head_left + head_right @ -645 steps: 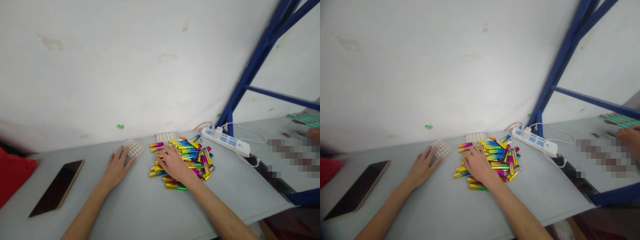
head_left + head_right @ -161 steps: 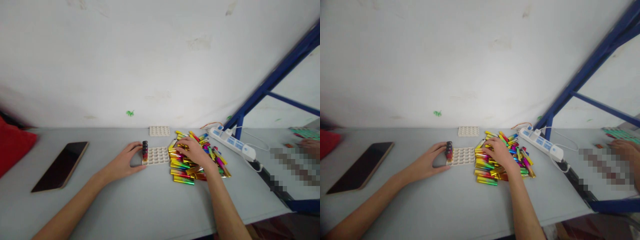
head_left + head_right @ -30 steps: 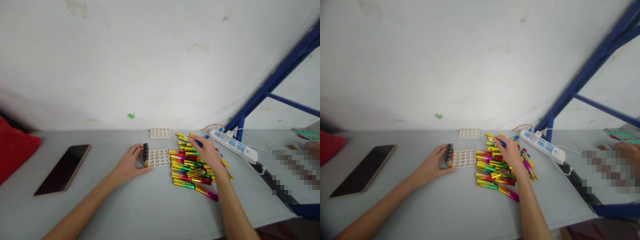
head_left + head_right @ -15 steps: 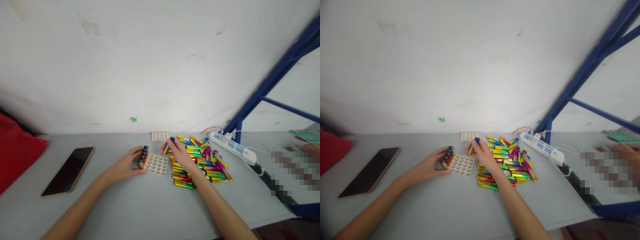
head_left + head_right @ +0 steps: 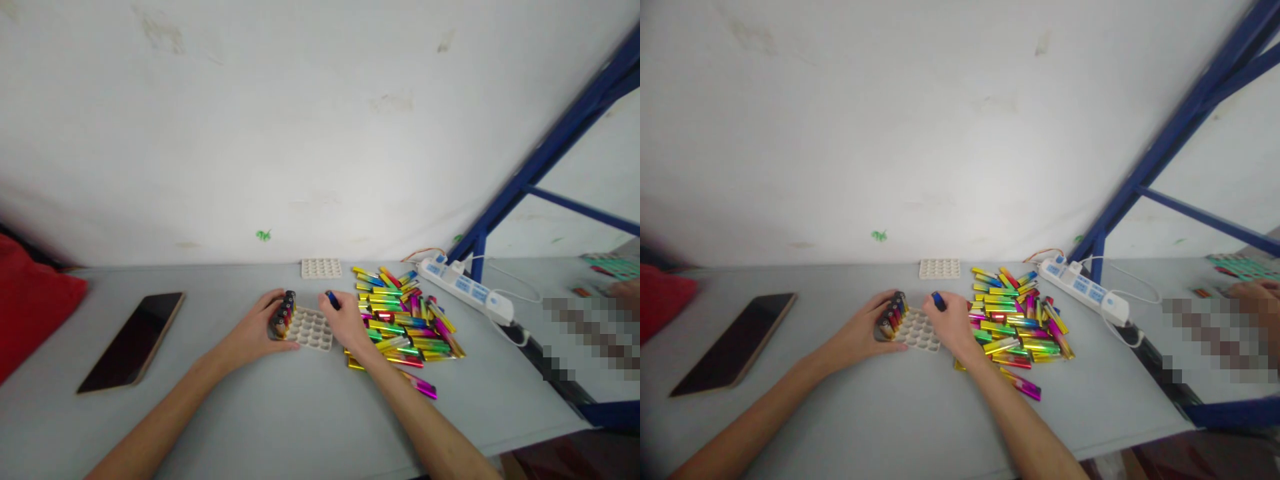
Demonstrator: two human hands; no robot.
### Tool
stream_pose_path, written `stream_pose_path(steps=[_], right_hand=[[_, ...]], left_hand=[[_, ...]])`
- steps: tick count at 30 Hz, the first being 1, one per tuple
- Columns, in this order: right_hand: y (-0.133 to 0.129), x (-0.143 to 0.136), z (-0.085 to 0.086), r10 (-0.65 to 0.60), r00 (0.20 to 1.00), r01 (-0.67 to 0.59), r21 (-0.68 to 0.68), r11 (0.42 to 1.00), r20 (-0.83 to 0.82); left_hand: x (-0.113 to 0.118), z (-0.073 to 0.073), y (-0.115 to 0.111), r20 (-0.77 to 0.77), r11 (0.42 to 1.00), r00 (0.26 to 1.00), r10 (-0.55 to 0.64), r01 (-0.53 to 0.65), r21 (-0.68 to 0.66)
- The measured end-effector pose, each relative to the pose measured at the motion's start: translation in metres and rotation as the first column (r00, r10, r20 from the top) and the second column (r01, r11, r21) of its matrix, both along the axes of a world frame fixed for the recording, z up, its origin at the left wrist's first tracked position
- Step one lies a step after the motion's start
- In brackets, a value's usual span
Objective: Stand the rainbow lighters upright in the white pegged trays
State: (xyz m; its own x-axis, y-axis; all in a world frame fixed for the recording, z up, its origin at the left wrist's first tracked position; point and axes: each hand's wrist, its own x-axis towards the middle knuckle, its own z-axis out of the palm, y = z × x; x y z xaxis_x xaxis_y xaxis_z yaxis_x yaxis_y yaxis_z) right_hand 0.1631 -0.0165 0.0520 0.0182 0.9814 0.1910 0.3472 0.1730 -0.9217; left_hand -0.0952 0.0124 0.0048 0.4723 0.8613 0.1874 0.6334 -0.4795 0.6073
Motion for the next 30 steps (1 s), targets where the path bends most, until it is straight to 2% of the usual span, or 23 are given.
stream_pose_path(steps=[7, 12, 15, 18, 23, 27, 30], right_hand=[[-0.001, 0.002, 0.001, 0.031, 0.998, -0.034, 0.053, 0.998, 0.053], [-0.001, 0.005, -0.001, 0.174, 0.967, -0.199, 0.128, 0.972, 0.183], [0.0, 0.006, -0.004, 0.135, 0.914, -0.219, 0.184, 0.958, 0.382], [0.002, 0.005, -0.009, 0.13, 0.847, -0.225, 0.126, 0.966, 0.516], [0.005, 0.001, -0.013, 0.117, 0.764, -0.219, 0.084, 0.972, 0.634], [0.005, -0.009, -0.007, 0.123, 0.677, -0.248, 0.068, 0.966, 0.725], [0.004, -0.013, 0.0, 0.139, 0.652, -0.26, 0.047, 0.964, 0.745]], left_hand=[[-0.001, 0.0, -0.002, 0.004, 0.999, 0.999, -0.033, 0.033, 0.027], [0.0, -0.002, 0.0, 0.026, 0.998, 0.997, -0.066, 0.066, 0.015], [0.001, -0.002, 0.002, 0.021, 0.998, 0.998, -0.059, 0.059, -0.004], [0.0, -0.002, 0.002, 0.018, 0.999, 0.998, -0.052, 0.053, -0.01], [0.001, 0.0, 0.001, 0.026, 0.998, 0.998, -0.065, 0.065, 0.0], [0.002, 0.001, 0.001, 0.025, 0.998, 0.997, -0.07, 0.07, 0.007], [0.002, 0.002, 0.002, 0.022, 0.998, 0.998, -0.066, 0.066, 0.013]])
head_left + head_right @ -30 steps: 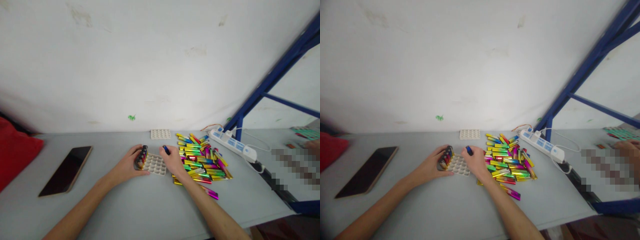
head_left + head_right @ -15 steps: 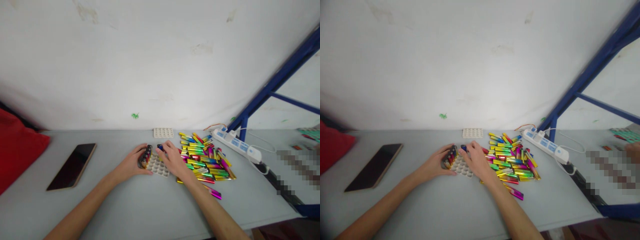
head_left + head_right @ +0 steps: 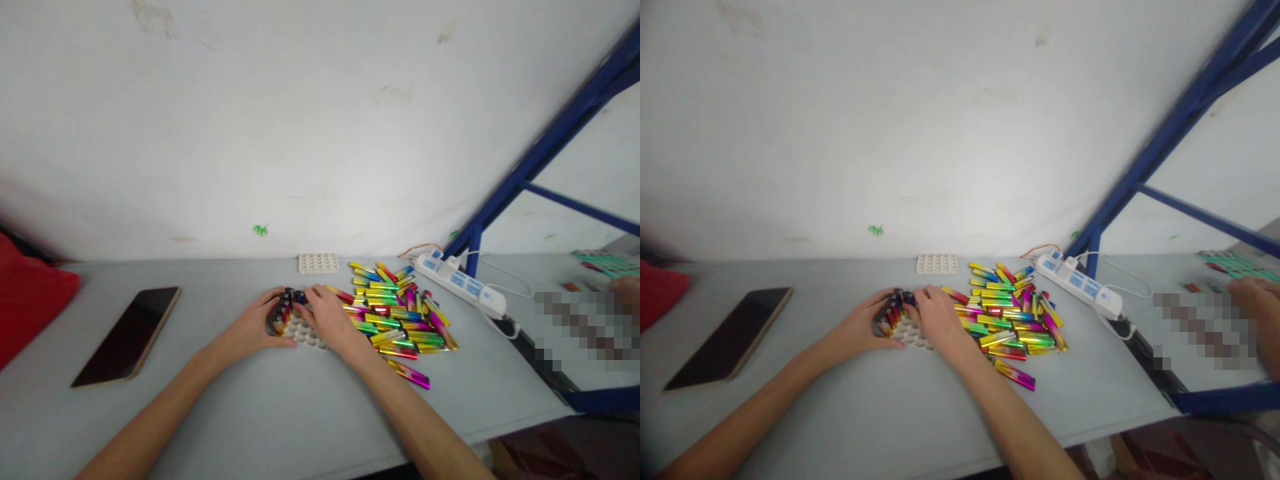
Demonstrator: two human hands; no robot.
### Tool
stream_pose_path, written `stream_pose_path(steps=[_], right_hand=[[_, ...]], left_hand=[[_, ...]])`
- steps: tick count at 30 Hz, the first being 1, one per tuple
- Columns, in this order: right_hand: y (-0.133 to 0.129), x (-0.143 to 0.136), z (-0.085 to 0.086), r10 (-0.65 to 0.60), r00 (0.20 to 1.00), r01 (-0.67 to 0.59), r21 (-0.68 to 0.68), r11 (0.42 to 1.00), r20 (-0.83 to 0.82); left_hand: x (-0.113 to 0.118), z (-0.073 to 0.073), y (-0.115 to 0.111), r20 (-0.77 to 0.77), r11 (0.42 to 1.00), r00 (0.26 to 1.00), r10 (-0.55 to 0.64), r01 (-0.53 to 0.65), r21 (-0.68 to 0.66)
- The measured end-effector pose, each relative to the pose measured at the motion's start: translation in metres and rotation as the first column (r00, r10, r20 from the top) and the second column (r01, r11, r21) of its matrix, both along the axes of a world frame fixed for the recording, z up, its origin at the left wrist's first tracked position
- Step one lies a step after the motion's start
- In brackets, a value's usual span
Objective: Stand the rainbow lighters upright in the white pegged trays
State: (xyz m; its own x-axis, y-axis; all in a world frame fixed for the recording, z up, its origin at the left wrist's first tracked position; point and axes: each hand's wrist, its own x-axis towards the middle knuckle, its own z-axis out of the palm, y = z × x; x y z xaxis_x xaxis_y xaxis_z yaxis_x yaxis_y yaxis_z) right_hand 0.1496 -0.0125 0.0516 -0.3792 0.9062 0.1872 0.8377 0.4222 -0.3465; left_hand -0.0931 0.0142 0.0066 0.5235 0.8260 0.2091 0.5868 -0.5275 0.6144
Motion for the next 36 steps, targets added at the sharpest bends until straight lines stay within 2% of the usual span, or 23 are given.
stream_pose_path(steps=[3, 5, 7, 9, 11, 13, 15, 17, 19, 22, 25, 27, 29, 31, 33, 36], right_hand=[[-0.009, 0.015, 0.009, -0.043, 0.998, 0.044, 0.026, 0.999, -0.043], [-0.027, 0.042, 0.015, -0.091, 0.985, 0.103, 0.076, 0.992, -0.144], [-0.057, 0.079, 0.02, -0.143, 0.951, 0.186, 0.136, 0.973, -0.275], [-0.097, 0.12, 0.018, -0.2, 0.924, 0.267, 0.177, 0.947, -0.324], [-0.14, 0.154, 0.007, -0.253, 0.917, 0.32, 0.193, 0.927, -0.308], [-0.177, 0.176, -0.011, -0.292, 0.913, 0.355, 0.2, 0.913, -0.285], [-0.199, 0.185, -0.031, -0.332, 0.903, 0.39, 0.195, 0.9, -0.273], [-0.207, 0.185, -0.045, -0.363, 0.888, 0.424, 0.197, 0.884, -0.283], [-0.206, 0.181, -0.05, -0.382, 0.868, 0.448, 0.167, 0.879, -0.318], [-0.197, 0.176, -0.04, -0.414, 0.798, 0.466, 0.012, 0.885, -0.439], [-0.18, 0.172, -0.022, -0.473, 0.601, 0.501, -0.158, 0.851, -0.645], [-0.159, 0.165, -0.011, -0.461, 0.451, 0.518, -0.197, 0.832, -0.764], [-0.13, 0.151, 0.001, -0.401, 0.35, 0.509, -0.188, 0.84, -0.847], [-0.094, 0.13, 0.013, -0.334, 0.259, 0.412, -0.209, 0.887, -0.906], [-0.059, 0.103, 0.025, -0.28, 0.183, 0.221, -0.238, 0.946, -0.943], [-0.017, 0.059, 0.037, -0.235, 0.119, -0.039, -0.241, 0.97, -0.965]], left_hand=[[0.0, 0.002, -0.001, -0.003, 1.0, 1.0, 0.013, -0.013, 0.011], [0.001, 0.005, -0.002, -0.012, 1.0, 1.0, 0.022, -0.022, 0.019], [0.001, 0.007, -0.003, -0.021, 1.0, 1.0, 0.02, -0.019, 0.019], [0.002, 0.008, -0.004, -0.019, 1.0, 1.0, 0.018, -0.017, 0.016], [0.001, 0.008, -0.003, -0.015, 1.0, 1.0, 0.018, -0.018, 0.012], [0.001, 0.007, -0.003, -0.016, 1.0, 1.0, 0.021, -0.021, 0.002], [0.001, 0.008, -0.002, -0.024, 1.0, 0.999, 0.025, -0.025, -0.01], [0.002, 0.009, -0.002, -0.037, 0.999, 0.999, 0.032, -0.033, -0.017], [0.003, 0.012, -0.003, -0.052, 0.999, 0.998, 0.034, -0.035, -0.023], [0.006, 0.018, -0.004, -0.068, 0.999, 0.997, 0.036, -0.037, -0.023], [0.007, 0.02, -0.005, -0.076, 0.999, 0.997, 0.027, -0.029, -0.033], [0.007, 0.019, -0.005, -0.072, 0.999, 0.997, 0.017, -0.021, -0.048], [0.006, 0.016, -0.005, -0.064, 0.998, 0.998, 0.014, -0.017, -0.052], [0.004, 0.012, -0.004, -0.056, 0.999, 0.998, 0.015, -0.018, -0.049], [0.003, 0.008, -0.003, -0.046, 0.998, 0.999, 0.021, -0.023, -0.05], [0.003, 0.005, -0.002, -0.024, 0.999, 0.999, 0.033, -0.034, -0.043]])
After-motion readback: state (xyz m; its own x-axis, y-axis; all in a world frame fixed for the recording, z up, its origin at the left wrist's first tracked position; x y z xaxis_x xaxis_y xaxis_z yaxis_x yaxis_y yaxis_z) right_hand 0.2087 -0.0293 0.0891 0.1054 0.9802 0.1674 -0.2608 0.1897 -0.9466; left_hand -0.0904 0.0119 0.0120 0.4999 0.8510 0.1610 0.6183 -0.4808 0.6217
